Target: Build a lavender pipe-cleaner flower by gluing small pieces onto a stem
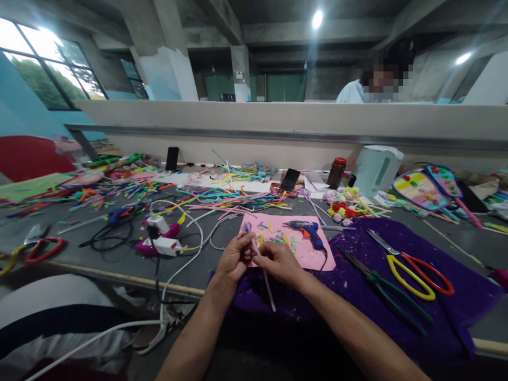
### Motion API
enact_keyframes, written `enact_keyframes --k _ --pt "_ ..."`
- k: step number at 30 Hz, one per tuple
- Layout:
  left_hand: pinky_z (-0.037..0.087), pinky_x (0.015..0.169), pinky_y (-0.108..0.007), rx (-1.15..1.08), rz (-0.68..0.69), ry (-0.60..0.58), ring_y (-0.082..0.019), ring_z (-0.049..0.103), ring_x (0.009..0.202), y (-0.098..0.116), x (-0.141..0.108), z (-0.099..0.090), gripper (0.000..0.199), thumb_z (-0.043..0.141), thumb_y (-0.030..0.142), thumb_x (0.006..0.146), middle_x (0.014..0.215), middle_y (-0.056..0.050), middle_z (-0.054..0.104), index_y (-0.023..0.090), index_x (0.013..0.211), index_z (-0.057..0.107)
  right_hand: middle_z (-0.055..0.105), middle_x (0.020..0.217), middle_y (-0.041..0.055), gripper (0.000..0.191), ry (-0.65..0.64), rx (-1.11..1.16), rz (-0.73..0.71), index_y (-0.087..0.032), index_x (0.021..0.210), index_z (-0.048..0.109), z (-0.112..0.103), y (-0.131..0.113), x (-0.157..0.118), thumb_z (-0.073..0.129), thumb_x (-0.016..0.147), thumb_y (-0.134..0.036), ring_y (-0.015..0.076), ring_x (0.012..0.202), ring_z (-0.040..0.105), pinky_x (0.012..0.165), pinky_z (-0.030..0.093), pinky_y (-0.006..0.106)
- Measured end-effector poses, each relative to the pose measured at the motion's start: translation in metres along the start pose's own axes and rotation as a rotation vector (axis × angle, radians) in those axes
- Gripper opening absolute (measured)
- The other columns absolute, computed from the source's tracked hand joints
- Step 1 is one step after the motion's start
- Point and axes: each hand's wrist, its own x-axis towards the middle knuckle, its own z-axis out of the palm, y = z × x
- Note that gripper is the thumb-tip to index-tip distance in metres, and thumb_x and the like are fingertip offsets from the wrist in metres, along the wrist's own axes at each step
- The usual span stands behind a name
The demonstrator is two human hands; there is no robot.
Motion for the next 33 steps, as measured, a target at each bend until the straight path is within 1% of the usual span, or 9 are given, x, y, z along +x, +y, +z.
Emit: enact_keyframes --k 4,9,17,22,24,29,33 --pt "0.019 0.034 -0.014 0.007 -0.016 -0.005 0.000 0.031 0.033 0.0020 -0.0003 0.0008 0.030 0.075 0.030 0.051 0.042 0.008 0.041 0.012 0.067 0.058 0.054 0.065 -0.0011 0.018 0.000 0.020 -0.022 -0.014 0.077 0.061 -0.0005 -0.0010 0.0005 0.056 0.076 -0.031 0.0097 0.056 0.045 0.052 0.034 0.020" --pt "0.019 0.034 -0.014 -0.021 -0.010 -0.026 0.000 0.032 0.034 0.0006 0.0009 -0.0015 0.024 0.072 0.027 0.053 0.041 0.007 0.042 0.012 0.068 0.060 0.052 0.064 -0.0011 0.017 -0.009 0.012 -0.004 -0.015 0.078 0.061 0.0000 -0.0002 0.0000 0.056 0.076 -0.030 0.0098 0.056 0.044 0.052 0.034 0.020" --pt "0.023 0.036 -0.015 0.015 0.083 0.024 -0.002 0.033 0.033 -0.0029 0.0017 -0.0022 0.023 0.069 0.030 0.058 0.039 0.007 0.042 0.012 0.070 0.062 0.049 0.062 -0.0021 0.014 -0.018 0.004 -0.013 -0.015 0.077 0.059 0.0018 0.0028 -0.0005 0.056 0.076 -0.028 0.0091 0.055 0.041 0.052 0.033 0.020" --pt "0.023 0.036 -0.016 0.037 0.085 0.065 -0.002 0.033 0.033 -0.0021 0.0001 -0.0005 0.023 0.067 0.032 0.058 0.039 0.007 0.042 0.012 0.069 0.062 0.047 0.060 -0.0027 0.015 -0.033 0.010 -0.009 -0.015 0.075 0.058 0.0014 0.0030 -0.0012 0.056 0.076 -0.029 0.0088 0.055 0.040 0.050 0.031 0.020" --pt "0.023 0.036 -0.016 0.031 0.079 0.063 -0.002 0.033 0.033 -0.0015 -0.0004 -0.0006 0.022 0.067 0.030 0.058 0.039 0.007 0.042 0.012 0.069 0.062 0.048 0.060 -0.0025 0.016 -0.042 0.025 -0.015 -0.015 0.075 0.058 0.0010 0.0040 -0.0011 0.056 0.076 -0.030 0.0089 0.055 0.040 0.050 0.031 0.020" --pt "0.021 0.036 -0.014 -0.003 0.058 0.024 -0.001 0.032 0.034 -0.0011 0.0000 -0.0025 0.021 0.071 0.025 0.055 0.040 0.008 0.041 0.012 0.068 0.060 0.049 0.062 -0.0018 0.019 -0.041 0.026 -0.034 -0.015 0.075 0.059 -0.0001 0.0053 -0.0003 0.056 0.077 -0.034 0.0096 0.056 0.042 0.052 0.032 0.021" --pt "0.020 0.036 -0.015 -0.003 0.066 0.027 0.000 0.029 0.034 -0.0022 0.0008 -0.0030 0.025 0.074 0.023 0.055 0.039 0.009 0.037 0.013 0.059 0.052 0.049 0.062 -0.0017 0.019 -0.044 0.008 -0.040 -0.015 0.075 0.059 -0.0013 0.0013 -0.0006 0.056 0.076 -0.034 0.0097 0.056 0.041 0.052 0.032 0.021"
